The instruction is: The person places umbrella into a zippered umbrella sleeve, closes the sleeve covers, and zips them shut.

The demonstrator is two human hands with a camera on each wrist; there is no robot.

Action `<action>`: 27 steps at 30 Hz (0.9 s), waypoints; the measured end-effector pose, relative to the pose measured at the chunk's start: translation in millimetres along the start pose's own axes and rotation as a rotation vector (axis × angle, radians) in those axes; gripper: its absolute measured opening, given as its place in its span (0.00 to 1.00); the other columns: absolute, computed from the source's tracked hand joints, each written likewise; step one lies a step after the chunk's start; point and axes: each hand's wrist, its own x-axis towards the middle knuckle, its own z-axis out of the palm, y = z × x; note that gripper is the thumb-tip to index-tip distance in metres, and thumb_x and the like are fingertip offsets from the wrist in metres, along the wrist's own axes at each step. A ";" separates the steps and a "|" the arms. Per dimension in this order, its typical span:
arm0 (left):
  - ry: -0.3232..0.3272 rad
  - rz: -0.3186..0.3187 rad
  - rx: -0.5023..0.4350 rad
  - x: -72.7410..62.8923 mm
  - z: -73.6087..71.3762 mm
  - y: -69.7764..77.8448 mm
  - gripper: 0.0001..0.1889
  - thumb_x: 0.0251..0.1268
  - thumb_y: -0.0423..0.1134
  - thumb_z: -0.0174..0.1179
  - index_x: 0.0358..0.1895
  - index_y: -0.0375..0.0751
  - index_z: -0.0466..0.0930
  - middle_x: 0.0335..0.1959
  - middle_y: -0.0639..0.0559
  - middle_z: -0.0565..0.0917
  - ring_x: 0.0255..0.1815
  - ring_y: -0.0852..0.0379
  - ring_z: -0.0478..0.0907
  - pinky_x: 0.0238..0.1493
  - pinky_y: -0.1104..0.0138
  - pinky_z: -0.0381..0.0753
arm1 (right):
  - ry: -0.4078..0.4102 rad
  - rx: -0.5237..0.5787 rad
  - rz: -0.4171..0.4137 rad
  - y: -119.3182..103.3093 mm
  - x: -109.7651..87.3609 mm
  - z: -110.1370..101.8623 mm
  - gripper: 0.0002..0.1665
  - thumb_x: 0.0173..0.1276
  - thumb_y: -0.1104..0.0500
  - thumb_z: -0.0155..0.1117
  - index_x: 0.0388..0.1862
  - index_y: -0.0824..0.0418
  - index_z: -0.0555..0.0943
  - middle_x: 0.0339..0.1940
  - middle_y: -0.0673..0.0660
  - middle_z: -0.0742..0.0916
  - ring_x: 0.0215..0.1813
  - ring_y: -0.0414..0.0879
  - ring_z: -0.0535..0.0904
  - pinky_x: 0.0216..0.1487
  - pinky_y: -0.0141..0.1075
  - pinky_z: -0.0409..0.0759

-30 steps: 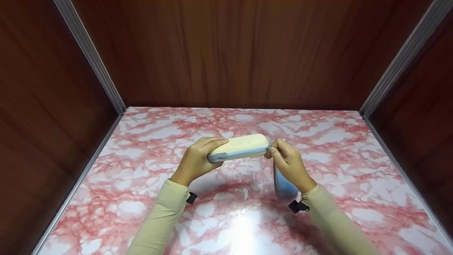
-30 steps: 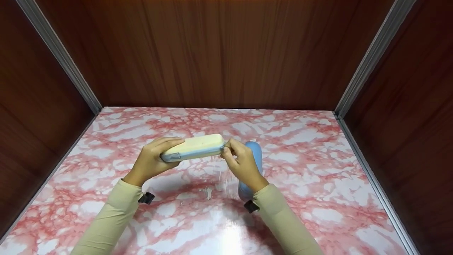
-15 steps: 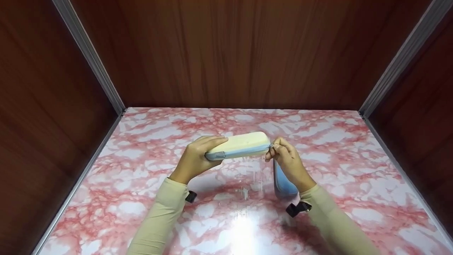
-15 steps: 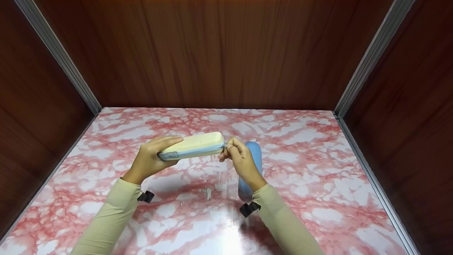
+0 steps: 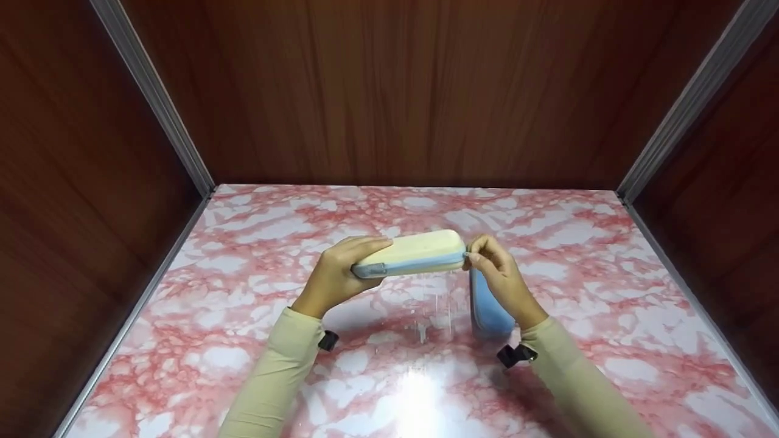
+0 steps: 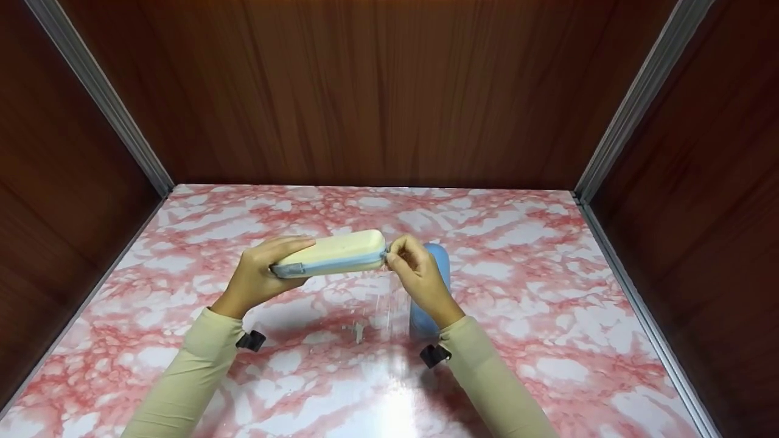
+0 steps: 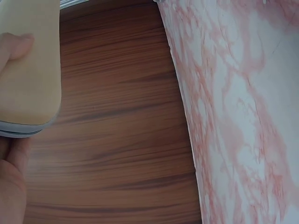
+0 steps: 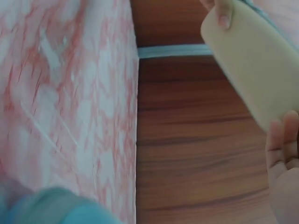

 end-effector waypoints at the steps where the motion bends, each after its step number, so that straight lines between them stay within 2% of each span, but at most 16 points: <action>1: 0.000 -0.005 -0.007 -0.6 0.0 0.0 0.30 0.49 0.31 0.77 0.60 0.48 0.84 0.57 0.53 0.84 0.59 0.54 0.79 0.61 0.62 0.76 | -0.002 -0.006 -0.006 0.5 -0.4 -1.1 0.07 0.72 0.72 0.53 0.40 0.77 0.66 0.41 0.61 0.74 0.44 0.48 0.75 0.49 0.37 0.77; 2: 0.001 -0.007 -0.013 -1.2 0.0 0.1 0.30 0.50 0.31 0.77 0.60 0.48 0.84 0.57 0.53 0.84 0.59 0.54 0.79 0.61 0.62 0.76 | -0.005 -0.026 -0.013 1.0 -0.7 -2.3 0.10 0.69 0.74 0.57 0.43 0.77 0.65 0.43 0.62 0.73 0.46 0.48 0.74 0.49 0.37 0.76; 4: 0.001 -0.010 -0.028 -1.9 0.3 0.2 0.29 0.50 0.31 0.77 0.60 0.48 0.84 0.57 0.53 0.84 0.59 0.54 0.79 0.61 0.61 0.77 | -0.015 -0.096 -0.028 1.4 -0.4 -3.5 0.23 0.61 0.78 0.65 0.51 0.77 0.66 0.48 0.62 0.74 0.49 0.49 0.73 0.51 0.38 0.75; 7: -0.002 -0.014 -0.066 -1.7 1.5 0.3 0.29 0.50 0.32 0.77 0.59 0.48 0.84 0.57 0.53 0.84 0.58 0.53 0.80 0.60 0.60 0.77 | -0.046 -0.251 -0.061 -5.5 1.4 -1.2 0.41 0.52 0.77 0.75 0.64 0.74 0.66 0.57 0.64 0.75 0.54 0.50 0.73 0.53 0.38 0.75; 9: -0.007 -0.012 -0.100 -0.7 3.0 0.2 0.28 0.50 0.32 0.77 0.59 0.47 0.85 0.56 0.52 0.84 0.58 0.52 0.80 0.59 0.59 0.78 | -0.078 -0.300 -0.076 -12.7 3.3 2.0 0.48 0.50 0.76 0.77 0.70 0.72 0.65 0.61 0.65 0.74 0.57 0.51 0.73 0.54 0.37 0.75; 11: -0.016 -0.011 -0.128 -0.1 4.7 -0.1 0.28 0.51 0.33 0.77 0.59 0.46 0.85 0.56 0.53 0.85 0.58 0.52 0.80 0.59 0.58 0.78 | -0.107 -0.314 -0.083 -20.3 5.0 5.5 0.49 0.51 0.76 0.77 0.71 0.71 0.65 0.62 0.67 0.74 0.58 0.50 0.74 0.55 0.35 0.75; 14: -0.025 -0.008 -0.153 0.8 6.9 -0.7 0.27 0.51 0.33 0.77 0.58 0.46 0.85 0.55 0.53 0.85 0.57 0.51 0.81 0.58 0.58 0.79 | -0.128 -0.294 -0.082 -26.0 6.2 8.7 0.43 0.53 0.76 0.75 0.69 0.72 0.69 0.65 0.69 0.75 0.62 0.52 0.74 0.59 0.34 0.75; 19: -0.035 -0.020 -0.170 0.8 7.6 -1.4 0.27 0.50 0.33 0.78 0.57 0.45 0.85 0.54 0.54 0.86 0.56 0.52 0.82 0.57 0.58 0.79 | -0.126 -0.271 -0.030 -23.9 4.8 8.9 0.34 0.55 0.75 0.75 0.62 0.69 0.75 0.70 0.64 0.75 0.69 0.54 0.71 0.65 0.35 0.72; 22: -0.048 -0.029 -0.155 1.6 6.8 -0.9 0.27 0.50 0.35 0.78 0.58 0.47 0.85 0.54 0.55 0.85 0.55 0.53 0.81 0.57 0.59 0.79 | -0.113 -0.255 0.000 -14.7 3.8 6.2 0.34 0.55 0.75 0.75 0.61 0.67 0.76 0.68 0.60 0.78 0.67 0.53 0.74 0.62 0.36 0.74; 27: -0.065 -0.013 -0.099 3.5 6.3 -0.1 0.27 0.52 0.39 0.78 0.59 0.48 0.84 0.55 0.56 0.85 0.56 0.56 0.81 0.58 0.60 0.79 | -0.120 -0.266 -0.054 -4.5 2.9 5.3 0.35 0.54 0.74 0.76 0.61 0.63 0.77 0.61 0.60 0.82 0.57 0.52 0.79 0.55 0.37 0.79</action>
